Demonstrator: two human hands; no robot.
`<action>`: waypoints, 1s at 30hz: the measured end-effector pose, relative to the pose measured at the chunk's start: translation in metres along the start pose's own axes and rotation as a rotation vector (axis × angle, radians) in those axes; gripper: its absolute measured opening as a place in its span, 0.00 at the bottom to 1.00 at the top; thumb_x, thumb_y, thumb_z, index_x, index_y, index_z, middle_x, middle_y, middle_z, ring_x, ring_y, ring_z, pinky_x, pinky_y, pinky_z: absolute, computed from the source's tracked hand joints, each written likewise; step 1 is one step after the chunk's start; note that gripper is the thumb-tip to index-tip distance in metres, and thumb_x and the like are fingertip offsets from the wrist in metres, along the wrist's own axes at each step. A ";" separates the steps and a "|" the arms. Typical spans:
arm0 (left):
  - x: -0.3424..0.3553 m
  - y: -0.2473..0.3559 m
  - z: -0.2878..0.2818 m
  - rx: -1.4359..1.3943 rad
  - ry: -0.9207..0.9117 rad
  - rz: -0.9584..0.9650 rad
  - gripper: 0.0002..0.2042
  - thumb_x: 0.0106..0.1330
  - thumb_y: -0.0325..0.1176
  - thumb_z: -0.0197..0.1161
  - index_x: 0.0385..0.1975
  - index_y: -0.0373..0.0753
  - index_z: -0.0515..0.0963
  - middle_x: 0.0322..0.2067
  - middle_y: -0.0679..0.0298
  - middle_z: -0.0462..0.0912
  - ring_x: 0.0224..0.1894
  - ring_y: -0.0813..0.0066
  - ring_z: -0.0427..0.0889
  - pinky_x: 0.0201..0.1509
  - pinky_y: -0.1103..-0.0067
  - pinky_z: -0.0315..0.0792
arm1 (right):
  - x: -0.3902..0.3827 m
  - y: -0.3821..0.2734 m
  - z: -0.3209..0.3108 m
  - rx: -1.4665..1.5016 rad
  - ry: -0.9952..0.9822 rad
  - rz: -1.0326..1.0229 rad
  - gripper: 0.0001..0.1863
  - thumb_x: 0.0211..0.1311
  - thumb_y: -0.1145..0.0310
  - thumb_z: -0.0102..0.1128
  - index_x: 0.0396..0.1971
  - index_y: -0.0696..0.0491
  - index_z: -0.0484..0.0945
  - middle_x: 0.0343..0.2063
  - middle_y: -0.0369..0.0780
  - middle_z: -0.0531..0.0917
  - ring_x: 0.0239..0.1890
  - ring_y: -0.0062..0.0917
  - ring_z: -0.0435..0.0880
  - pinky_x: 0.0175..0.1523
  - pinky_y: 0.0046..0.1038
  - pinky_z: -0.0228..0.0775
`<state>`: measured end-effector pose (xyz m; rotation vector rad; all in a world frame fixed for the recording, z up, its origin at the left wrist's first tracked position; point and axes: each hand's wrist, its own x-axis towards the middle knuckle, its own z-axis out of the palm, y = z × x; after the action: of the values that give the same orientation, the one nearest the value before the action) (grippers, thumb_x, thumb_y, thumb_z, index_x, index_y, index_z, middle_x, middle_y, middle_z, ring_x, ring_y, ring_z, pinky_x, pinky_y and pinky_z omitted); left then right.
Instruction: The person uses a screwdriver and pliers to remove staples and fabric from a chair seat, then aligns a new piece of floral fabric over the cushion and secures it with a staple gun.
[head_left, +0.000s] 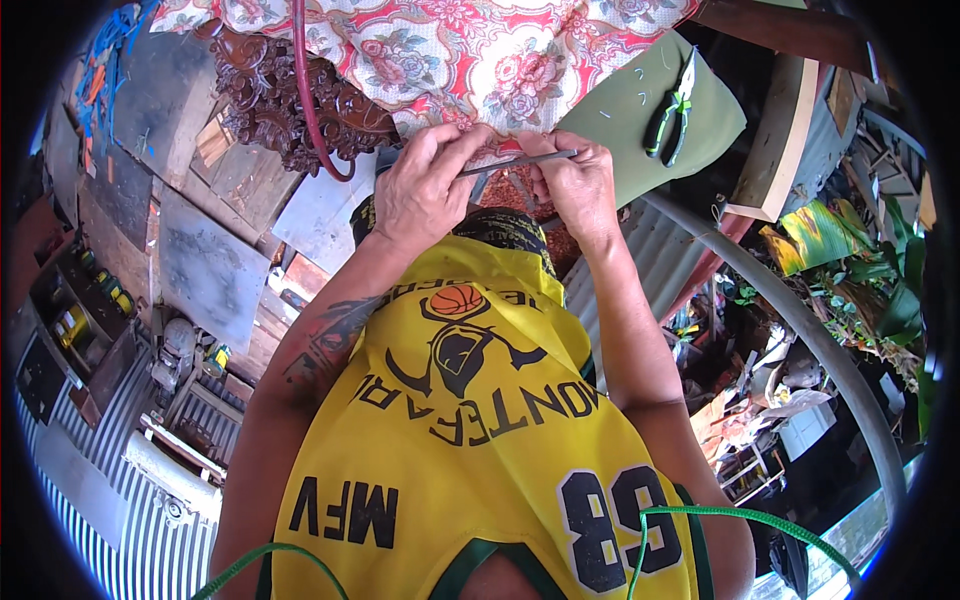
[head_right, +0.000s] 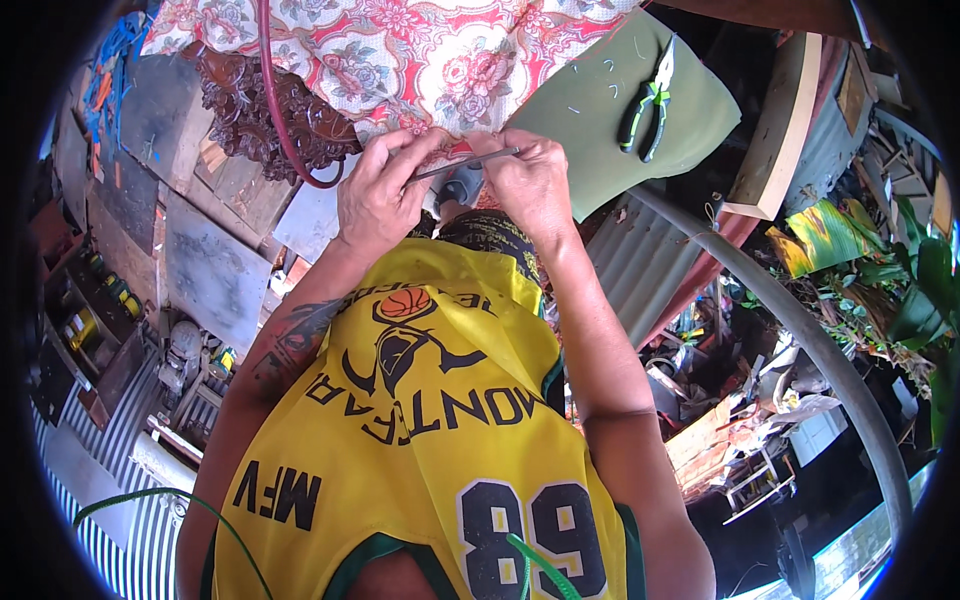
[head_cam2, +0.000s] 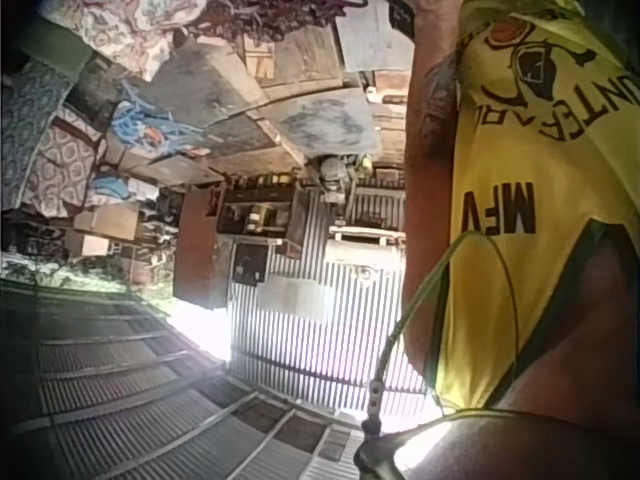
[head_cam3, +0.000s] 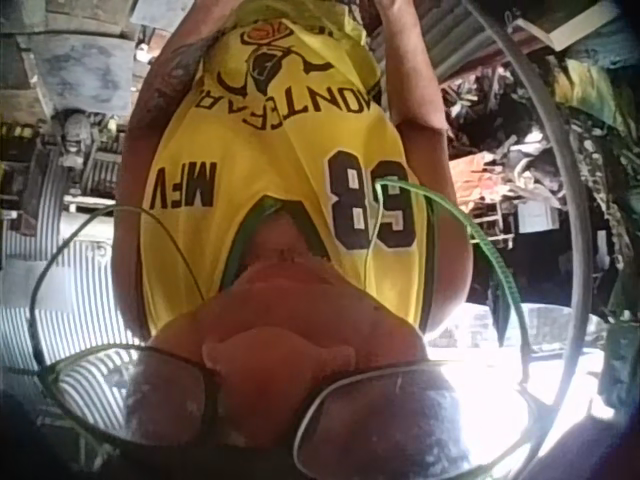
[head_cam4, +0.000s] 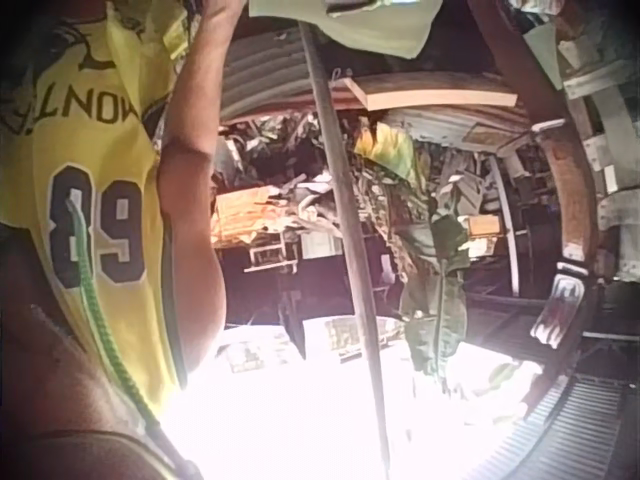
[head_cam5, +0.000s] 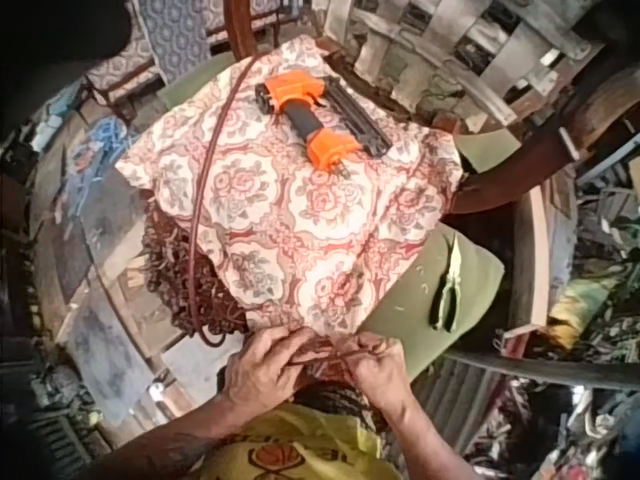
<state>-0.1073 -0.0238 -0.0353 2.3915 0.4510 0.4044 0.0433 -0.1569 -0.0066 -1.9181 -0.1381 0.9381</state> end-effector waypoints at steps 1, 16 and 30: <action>0.002 0.005 -0.001 -0.009 -0.001 -0.081 0.25 0.58 0.27 0.71 0.59 0.48 0.82 0.46 0.64 0.78 0.45 0.62 0.83 0.44 0.69 0.81 | -0.001 0.000 -0.001 0.065 0.002 -0.008 0.17 0.65 0.64 0.66 0.19 0.60 0.82 0.13 0.31 0.76 0.20 0.11 0.70 0.26 0.23 0.64; 0.005 0.000 -0.004 0.029 0.057 -0.054 0.21 0.60 0.24 0.69 0.54 0.46 0.84 0.47 0.64 0.80 0.46 0.60 0.84 0.47 0.70 0.81 | -0.005 -0.014 0.002 0.302 -0.112 0.064 0.11 0.70 0.70 0.60 0.35 0.60 0.87 0.17 0.31 0.77 0.16 0.12 0.71 0.23 0.20 0.64; 0.035 -0.030 0.006 -0.625 0.210 -0.492 0.12 0.76 0.37 0.62 0.42 0.33 0.84 0.25 0.66 0.83 0.28 0.81 0.75 0.33 0.76 0.71 | -0.011 -0.005 0.000 -0.753 -0.004 -0.530 0.15 0.69 0.64 0.59 0.53 0.46 0.85 0.29 0.46 0.88 0.34 0.43 0.89 0.47 0.41 0.81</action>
<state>-0.0801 0.0087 -0.0534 1.5778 0.8425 0.4831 0.0373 -0.1595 0.0037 -2.3603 -1.0722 0.5544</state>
